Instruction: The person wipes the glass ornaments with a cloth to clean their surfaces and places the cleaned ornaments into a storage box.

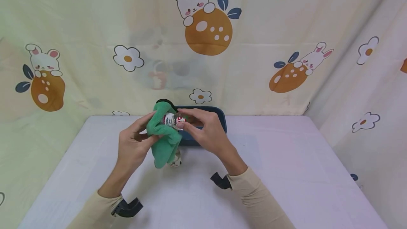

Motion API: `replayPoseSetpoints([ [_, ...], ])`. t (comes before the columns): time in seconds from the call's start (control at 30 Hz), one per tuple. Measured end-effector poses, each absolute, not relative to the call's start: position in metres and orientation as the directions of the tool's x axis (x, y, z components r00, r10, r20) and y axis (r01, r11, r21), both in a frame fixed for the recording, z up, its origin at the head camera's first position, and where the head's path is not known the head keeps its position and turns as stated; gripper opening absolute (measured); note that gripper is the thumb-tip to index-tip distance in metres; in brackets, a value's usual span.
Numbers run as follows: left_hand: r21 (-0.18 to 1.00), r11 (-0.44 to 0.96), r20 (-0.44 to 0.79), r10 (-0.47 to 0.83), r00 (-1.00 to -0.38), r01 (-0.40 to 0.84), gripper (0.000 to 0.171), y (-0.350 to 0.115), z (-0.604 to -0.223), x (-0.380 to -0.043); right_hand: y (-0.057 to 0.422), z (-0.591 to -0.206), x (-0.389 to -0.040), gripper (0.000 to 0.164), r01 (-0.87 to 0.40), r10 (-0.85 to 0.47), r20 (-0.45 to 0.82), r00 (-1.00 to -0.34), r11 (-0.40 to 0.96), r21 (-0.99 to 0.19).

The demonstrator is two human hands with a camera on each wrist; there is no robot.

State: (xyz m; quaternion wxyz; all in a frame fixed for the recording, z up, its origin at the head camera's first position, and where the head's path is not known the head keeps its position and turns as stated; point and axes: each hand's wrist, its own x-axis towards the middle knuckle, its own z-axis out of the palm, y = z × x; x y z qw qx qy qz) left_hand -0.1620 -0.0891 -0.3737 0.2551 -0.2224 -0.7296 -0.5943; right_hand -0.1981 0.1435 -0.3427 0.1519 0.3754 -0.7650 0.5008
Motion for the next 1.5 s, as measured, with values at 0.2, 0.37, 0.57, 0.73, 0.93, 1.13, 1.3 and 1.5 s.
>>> replayPoseSetpoints([
  [0.2,0.771,0.203,0.614,0.009,-0.789,0.603,0.059,-0.092,-0.376,-0.163,0.144,-0.336,-0.193,0.053,-0.715,-0.526,0.533,-0.662,0.233,-0.659],
  [0.37,0.789,0.162,0.596,0.030,-0.802,0.593,0.058,-0.094,-0.372,-0.163,0.145,-0.334,-0.192,0.058,-0.777,-0.559,0.575,-0.597,0.225,-0.588],
  [0.57,0.803,0.145,0.580,0.033,-0.814,0.578,0.057,-0.095,-0.367,-0.164,0.144,-0.338,-0.192,0.057,-0.809,-0.540,0.626,-0.563,0.204,-0.552],
  [0.73,0.819,0.143,0.557,0.035,-0.830,0.556,0.056,-0.096,-0.366,-0.165,0.143,-0.338,-0.193,0.056,-0.867,-0.552,0.675,-0.490,0.224,-0.446],
  [0.93,0.852,0.143,0.503,0.047,-0.863,0.504,0.054,-0.099,-0.365,-0.166,0.143,-0.340,-0.198,0.053,-0.927,-0.582,0.722,-0.373,0.208,-0.311],
  [1.13,0.875,0.159,0.452,0.072,-0.889,0.458,0.052,-0.103,-0.362,-0.167,0.144,-0.343,-0.203,0.050,-0.957,-0.613,0.735,-0.290,0.171,-0.236],
  [1.3,0.886,0.176,0.419,0.090,-0.903,0.429,0.052,-0.105,-0.362,-0.169,0.148,-0.340,-0.207,0.050,-0.979,-0.648,0.735,-0.202,0.139,-0.147],
  [1.5,0.878,0.148,0.444,0.101,-0.890,0.455,0.053,-0.103,-0.364,-0.168,0.151,-0.338,-0.209,0.050,-0.986,-0.653,0.739,-0.168,0.117,-0.121],
])
